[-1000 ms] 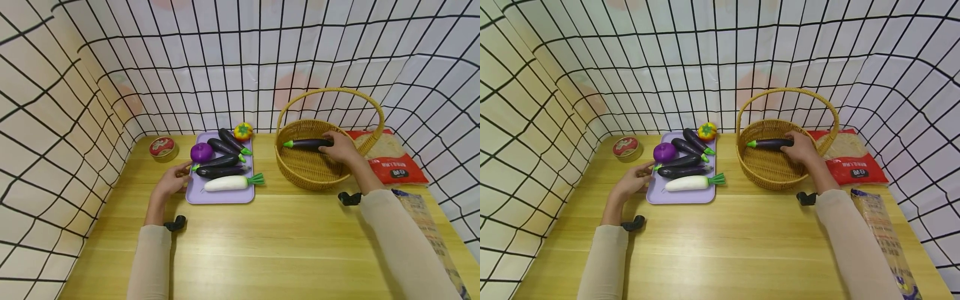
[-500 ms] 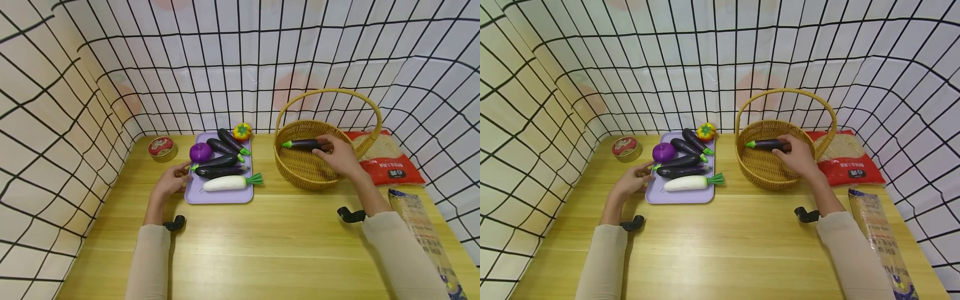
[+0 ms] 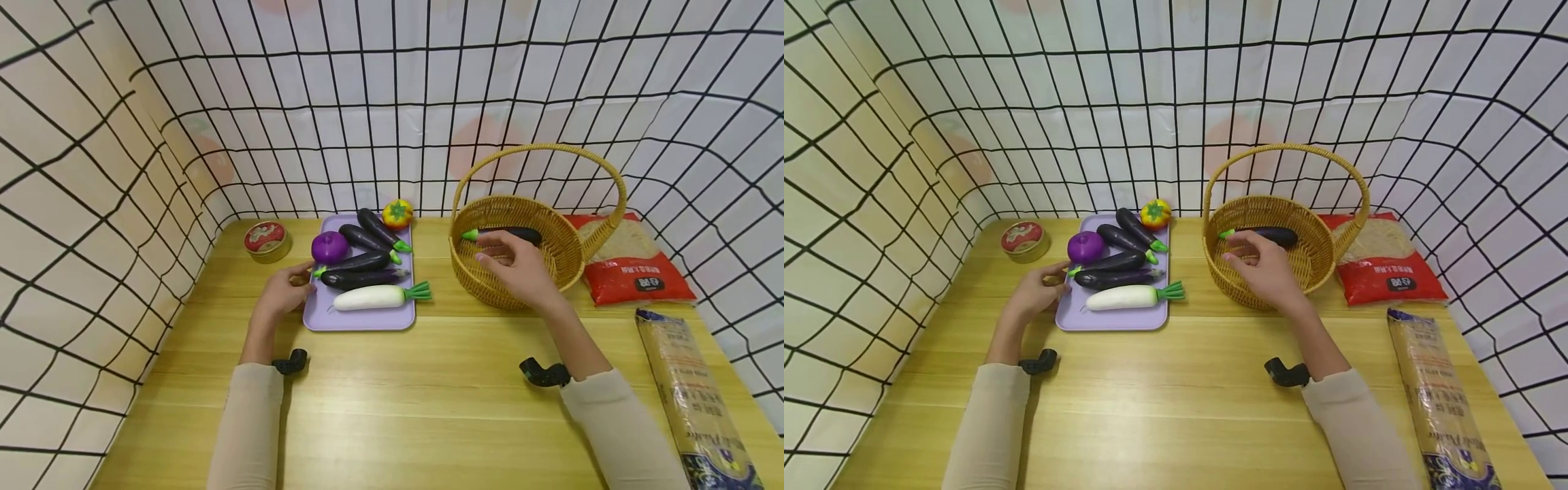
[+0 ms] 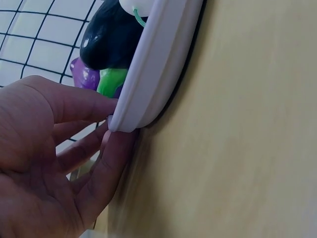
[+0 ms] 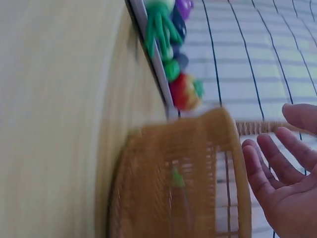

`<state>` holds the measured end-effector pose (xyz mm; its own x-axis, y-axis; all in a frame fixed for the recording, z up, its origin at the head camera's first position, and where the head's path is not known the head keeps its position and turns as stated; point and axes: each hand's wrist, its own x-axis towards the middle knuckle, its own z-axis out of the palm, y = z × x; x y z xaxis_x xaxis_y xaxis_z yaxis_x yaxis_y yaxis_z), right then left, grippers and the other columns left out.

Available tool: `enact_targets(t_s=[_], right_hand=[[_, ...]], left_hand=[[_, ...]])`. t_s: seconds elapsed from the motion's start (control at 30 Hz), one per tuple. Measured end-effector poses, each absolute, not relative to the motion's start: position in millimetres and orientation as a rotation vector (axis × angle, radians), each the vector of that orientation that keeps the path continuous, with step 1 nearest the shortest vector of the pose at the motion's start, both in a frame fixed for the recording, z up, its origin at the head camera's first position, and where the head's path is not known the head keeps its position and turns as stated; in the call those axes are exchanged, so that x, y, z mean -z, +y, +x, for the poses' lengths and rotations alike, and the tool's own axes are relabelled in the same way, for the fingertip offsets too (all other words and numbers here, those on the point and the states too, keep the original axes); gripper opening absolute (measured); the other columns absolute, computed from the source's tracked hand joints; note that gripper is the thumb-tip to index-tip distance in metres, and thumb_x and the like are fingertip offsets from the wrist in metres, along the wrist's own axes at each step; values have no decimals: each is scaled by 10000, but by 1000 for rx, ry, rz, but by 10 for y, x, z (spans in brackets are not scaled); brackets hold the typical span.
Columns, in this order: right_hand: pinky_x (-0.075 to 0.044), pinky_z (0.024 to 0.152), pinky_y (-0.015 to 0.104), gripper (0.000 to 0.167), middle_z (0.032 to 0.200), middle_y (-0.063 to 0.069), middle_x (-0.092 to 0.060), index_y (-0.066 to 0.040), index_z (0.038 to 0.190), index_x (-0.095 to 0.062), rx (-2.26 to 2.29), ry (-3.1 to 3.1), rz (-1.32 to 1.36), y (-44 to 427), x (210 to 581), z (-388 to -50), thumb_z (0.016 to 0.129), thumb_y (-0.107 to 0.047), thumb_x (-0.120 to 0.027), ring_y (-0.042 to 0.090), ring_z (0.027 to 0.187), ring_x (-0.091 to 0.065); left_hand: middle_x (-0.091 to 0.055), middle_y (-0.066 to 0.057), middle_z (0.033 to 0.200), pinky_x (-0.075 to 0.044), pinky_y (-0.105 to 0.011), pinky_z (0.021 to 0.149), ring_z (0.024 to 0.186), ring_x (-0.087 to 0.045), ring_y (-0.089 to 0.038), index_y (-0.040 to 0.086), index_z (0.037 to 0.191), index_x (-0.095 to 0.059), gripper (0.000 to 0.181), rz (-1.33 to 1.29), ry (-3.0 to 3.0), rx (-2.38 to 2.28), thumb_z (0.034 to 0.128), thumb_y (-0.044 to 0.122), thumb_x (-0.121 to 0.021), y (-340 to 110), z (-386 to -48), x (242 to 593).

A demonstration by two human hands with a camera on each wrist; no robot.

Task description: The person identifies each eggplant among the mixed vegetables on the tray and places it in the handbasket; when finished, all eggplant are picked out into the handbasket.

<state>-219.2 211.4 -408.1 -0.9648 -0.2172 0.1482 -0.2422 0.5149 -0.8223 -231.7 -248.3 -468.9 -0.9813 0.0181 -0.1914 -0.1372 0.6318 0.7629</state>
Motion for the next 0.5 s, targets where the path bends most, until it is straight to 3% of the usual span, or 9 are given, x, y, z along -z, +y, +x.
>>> enact_targets(t_s=[0.13, 0.3, 0.5], right_hand=[[-533, 1036, 475, 391, 1325, 131, -656, -104, 1350, -621, -1543, -2686, 508, 1853, 4144, -2164, 1021, -312, -657, 277, 1210, -627], [-547, 1034, 457, 350, 1310, 89, -670, -124, 1322, -632, -1593, -2699, 564, 1580, 4235, -2171, 1008, -270, -681, 265, 1170, -657], [-555, 1032, 459, 343, 1330, 125, -666, -108, 1320, -637, -1607, -2717, 611, 1387, 4289, -2205, 1000, -223, -687, 283, 1187, -653]], left_hand=[[-564, -187, 1393, -631, -318, 754, 1081, -626, -314, 208, 1556, -481, 628, -113, 2636, -1316, 960, 112, -652, -2489, -2319, 4696], [-574, -172, 1374, -627, -316, 755, 1075, -620, -312, 214, 1550, -492, 633, -132, 2648, -1299, 950, 110, -665, -2475, -2325, 4693], [-571, -167, 1368, -631, -321, 764, 1081, -611, -309, 217, 1547, -496, 639, -145, 2635, -1308, 942, 103, -668, -2465, -2327, 4695]])
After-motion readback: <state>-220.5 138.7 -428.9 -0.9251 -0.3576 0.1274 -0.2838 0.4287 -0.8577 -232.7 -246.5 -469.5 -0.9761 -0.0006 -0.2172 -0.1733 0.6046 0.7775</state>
